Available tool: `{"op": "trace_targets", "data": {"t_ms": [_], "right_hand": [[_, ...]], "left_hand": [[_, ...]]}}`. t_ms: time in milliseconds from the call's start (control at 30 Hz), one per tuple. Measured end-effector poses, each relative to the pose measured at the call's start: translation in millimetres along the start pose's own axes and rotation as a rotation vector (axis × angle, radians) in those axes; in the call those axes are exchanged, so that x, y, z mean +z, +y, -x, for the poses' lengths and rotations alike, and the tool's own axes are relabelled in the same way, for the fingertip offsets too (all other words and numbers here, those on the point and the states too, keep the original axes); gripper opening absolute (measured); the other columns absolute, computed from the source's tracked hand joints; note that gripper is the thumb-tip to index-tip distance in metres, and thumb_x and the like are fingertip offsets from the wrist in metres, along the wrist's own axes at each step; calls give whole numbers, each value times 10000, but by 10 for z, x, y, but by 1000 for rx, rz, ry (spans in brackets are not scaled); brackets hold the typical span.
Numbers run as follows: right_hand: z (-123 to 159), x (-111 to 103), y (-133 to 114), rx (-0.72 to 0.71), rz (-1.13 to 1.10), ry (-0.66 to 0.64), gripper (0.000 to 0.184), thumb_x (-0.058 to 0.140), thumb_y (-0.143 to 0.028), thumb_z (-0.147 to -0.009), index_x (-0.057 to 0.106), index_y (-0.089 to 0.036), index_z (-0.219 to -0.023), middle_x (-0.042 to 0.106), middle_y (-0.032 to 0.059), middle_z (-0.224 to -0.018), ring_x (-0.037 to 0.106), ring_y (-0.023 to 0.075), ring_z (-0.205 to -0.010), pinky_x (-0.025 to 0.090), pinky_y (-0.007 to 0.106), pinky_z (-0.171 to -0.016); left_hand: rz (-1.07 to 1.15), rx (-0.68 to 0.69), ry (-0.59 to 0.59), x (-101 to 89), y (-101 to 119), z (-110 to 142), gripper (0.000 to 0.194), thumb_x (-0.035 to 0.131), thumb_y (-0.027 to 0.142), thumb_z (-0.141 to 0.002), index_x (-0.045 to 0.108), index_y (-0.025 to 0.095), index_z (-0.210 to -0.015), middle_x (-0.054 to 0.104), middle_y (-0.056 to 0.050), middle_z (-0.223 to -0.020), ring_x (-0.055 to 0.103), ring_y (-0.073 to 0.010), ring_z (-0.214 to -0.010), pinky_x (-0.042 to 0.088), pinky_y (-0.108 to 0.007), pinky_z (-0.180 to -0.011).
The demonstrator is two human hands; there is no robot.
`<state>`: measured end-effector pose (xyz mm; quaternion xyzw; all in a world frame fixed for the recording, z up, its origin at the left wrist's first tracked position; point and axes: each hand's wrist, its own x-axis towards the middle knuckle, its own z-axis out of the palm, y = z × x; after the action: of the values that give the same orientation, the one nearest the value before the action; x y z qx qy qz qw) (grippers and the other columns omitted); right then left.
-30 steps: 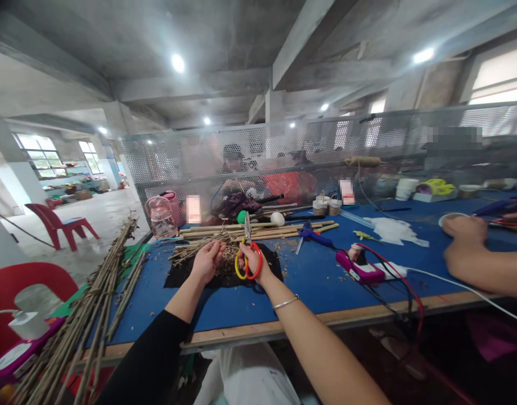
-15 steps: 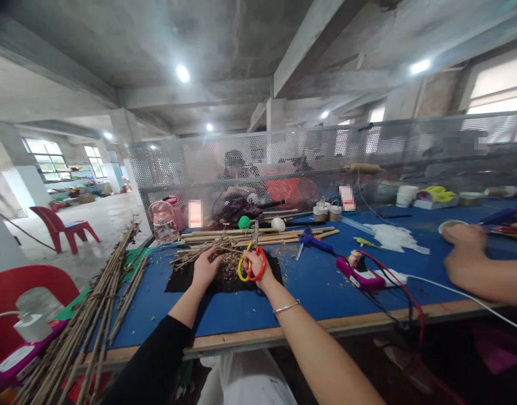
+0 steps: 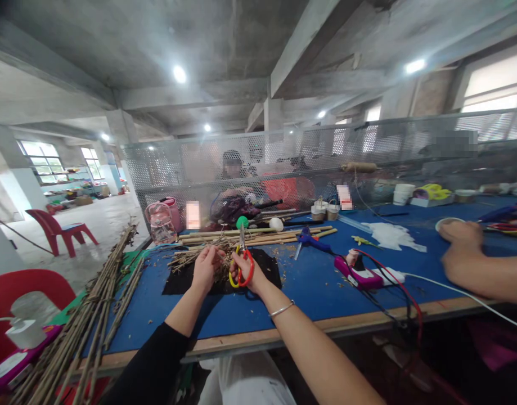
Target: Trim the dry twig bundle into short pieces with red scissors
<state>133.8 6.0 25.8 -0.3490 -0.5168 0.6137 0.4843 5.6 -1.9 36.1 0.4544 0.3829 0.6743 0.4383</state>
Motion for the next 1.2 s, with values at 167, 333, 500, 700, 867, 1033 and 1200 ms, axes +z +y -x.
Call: {"op": "trace_targets", "data": {"t_ms": [167,333,500,700,867,1033,1200], "right_hand": [[-15,-142,0,-305,450,187,313,579,-484,-661,497,-186,-616,495,-34,-505,430,98,-465,358,217,-462],[3,-217,-13,-418,798,187,239,614,-408,-636,574,-202,-752,604,0,-699,512,135,-627,372,231,-589],[20,-247,-56,-400,955,346,272,561,-472,-677,563,-216,-769,619,18,-745,532,149,-643,342,228,-566],[-57,-438,-99,-373,990,556,386,469,-584,-708,555,-208,-721,604,32,-647,537,162,-596,325,237,-532],[-89,-469,-75,-339,1009,617,415,445,-617,-710,534,-214,-666,601,40,-625,528,163,-577,314,240,-526],[-112,-473,-17,-275,1003,576,414,454,-618,-702,531,-216,-647,602,41,-615,536,169,-597,324,240,-541],[-111,-476,-1,-241,968,550,432,467,-633,-684,546,-210,-651,617,52,-642,540,168,-606,330,237,-539]], "left_hand": [[-211,-81,-43,-183,-20,-1,274,592,383,-701,614,149,-842,577,4,-577,508,-91,-473,350,-173,-413],[-277,-110,-101,-147,-86,63,301,619,328,-689,609,155,-935,613,-19,-647,549,-111,-496,357,-180,-401],[-587,5,58,-203,-4,39,213,447,345,-800,573,178,-839,616,-48,-660,577,-155,-573,427,-244,-529],[-1247,-84,322,-626,279,-26,293,437,409,-785,552,156,-877,621,-185,-847,594,-313,-849,421,-417,-736],[-1378,-278,343,-980,326,3,146,609,238,-650,556,119,-716,536,-262,-1042,566,-397,-906,408,-481,-732],[-1175,-210,360,-1073,238,-45,191,584,181,-665,468,162,-515,609,-150,-731,560,-351,-936,382,-492,-782],[-1172,-222,383,-1111,223,-95,176,569,168,-675,470,165,-530,590,-132,-692,569,-334,-895,379,-493,-773]]}}
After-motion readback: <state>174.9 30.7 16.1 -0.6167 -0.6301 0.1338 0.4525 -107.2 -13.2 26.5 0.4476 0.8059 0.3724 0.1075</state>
